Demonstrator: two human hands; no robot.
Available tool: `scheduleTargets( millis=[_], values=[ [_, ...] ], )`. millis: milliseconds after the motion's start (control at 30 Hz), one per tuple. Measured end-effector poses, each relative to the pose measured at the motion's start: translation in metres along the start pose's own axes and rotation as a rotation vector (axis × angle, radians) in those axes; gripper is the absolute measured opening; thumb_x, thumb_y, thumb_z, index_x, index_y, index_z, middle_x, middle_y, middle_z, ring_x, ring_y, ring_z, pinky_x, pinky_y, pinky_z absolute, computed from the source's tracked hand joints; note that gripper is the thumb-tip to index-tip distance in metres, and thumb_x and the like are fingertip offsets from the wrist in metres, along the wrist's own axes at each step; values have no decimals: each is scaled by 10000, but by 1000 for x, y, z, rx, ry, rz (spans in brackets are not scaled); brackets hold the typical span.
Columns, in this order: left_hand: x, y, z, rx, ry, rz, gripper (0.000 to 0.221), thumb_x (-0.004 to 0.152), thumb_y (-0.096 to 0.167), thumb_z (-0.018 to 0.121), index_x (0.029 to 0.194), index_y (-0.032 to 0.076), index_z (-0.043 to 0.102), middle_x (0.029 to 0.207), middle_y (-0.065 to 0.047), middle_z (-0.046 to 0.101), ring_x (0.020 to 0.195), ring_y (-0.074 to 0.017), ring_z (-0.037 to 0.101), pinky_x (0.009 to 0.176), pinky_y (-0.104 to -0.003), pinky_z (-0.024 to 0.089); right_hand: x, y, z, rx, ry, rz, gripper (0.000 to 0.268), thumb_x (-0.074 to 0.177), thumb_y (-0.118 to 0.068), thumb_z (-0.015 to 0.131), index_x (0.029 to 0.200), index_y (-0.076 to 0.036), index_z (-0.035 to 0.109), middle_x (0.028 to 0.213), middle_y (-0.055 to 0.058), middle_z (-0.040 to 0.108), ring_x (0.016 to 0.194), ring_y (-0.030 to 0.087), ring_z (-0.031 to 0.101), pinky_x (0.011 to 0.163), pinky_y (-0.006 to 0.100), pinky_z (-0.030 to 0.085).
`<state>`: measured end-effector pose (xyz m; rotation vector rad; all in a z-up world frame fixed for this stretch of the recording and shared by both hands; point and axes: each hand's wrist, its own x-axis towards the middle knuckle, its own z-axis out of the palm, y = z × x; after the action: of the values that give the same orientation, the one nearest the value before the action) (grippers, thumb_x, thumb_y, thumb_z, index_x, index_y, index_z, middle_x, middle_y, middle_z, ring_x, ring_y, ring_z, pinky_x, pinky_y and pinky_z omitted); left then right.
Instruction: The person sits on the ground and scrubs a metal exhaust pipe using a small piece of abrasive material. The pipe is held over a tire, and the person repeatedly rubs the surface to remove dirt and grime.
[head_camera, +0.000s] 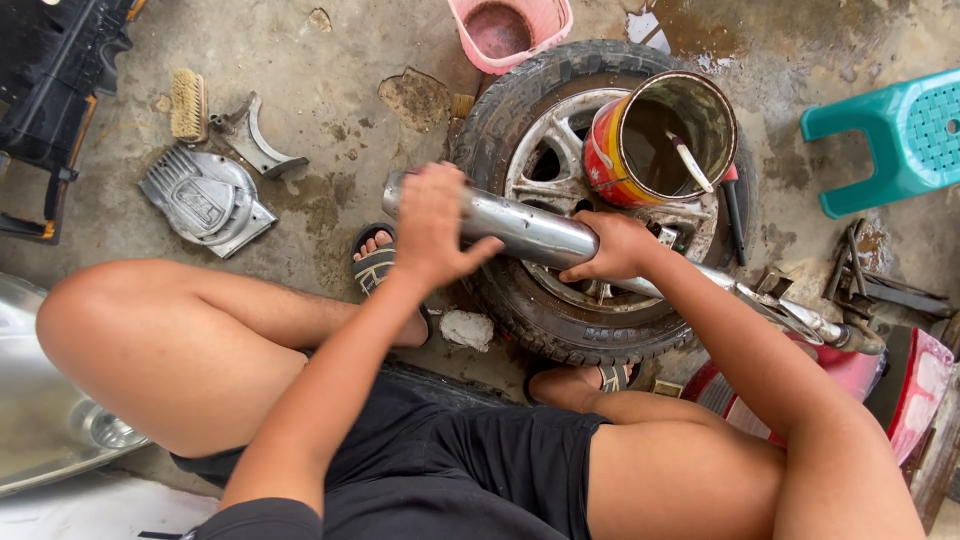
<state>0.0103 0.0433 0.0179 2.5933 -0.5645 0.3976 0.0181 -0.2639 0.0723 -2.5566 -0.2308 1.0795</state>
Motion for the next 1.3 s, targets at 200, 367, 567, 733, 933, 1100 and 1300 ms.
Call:
scheduleTargets(
  millis=[200,367,567,733,933,1100,1300],
  values=[
    [8,81,18,-61,-530,188,1138,836,881,400,1582,29,281,1659,-204,278,1565,-346,191,1287,-475,58,4,10,4,-60,28,14,982,548,-716,892,1361,-258,586,1257,77,704,1232,338,641,1076,500,493],
    [-4,-14,10,-152,-70,246,1036,806,778,627,1500,32,439,1507,-218,484,1458,-365,388,1230,-496,245,-7,-4,-4,-19,14,45,979,565,-687,892,1369,-219,589,1258,110,706,1239,360,639,1085,516,490],
    [21,22,-32,-36,-192,-67,1077,771,846,584,1417,-10,482,1294,-216,551,1262,-363,492,1127,-484,347,-2,-4,-3,-13,11,47,957,554,-665,903,1350,-225,607,1238,106,716,1226,366,646,1081,517,493],
    [-12,95,15,-96,-406,213,1137,811,850,523,1577,42,294,1646,-189,308,1556,-328,228,1285,-464,116,-1,9,13,-50,52,39,959,551,-675,898,1358,-265,583,1234,77,708,1218,342,646,1069,506,494],
    [-6,-8,-12,-44,-333,196,1009,811,759,631,1528,87,404,1557,-181,432,1482,-344,357,1245,-486,226,-1,5,5,-27,54,10,944,564,-696,887,1335,-237,595,1212,81,726,1197,342,664,1060,500,504],
    [3,4,-20,23,-12,-11,1180,759,873,651,1463,-51,446,1517,-235,438,1433,-395,376,1216,-531,207,2,2,-1,6,34,2,971,559,-687,904,1344,-200,607,1229,112,715,1210,372,651,1058,519,503],
    [-9,79,15,-19,-292,244,1234,768,880,571,1607,29,266,1677,-177,258,1561,-327,222,1282,-444,116,-2,8,3,-29,26,8,996,543,-719,905,1355,-238,586,1237,76,707,1223,343,641,1062,504,500]
  ],
)
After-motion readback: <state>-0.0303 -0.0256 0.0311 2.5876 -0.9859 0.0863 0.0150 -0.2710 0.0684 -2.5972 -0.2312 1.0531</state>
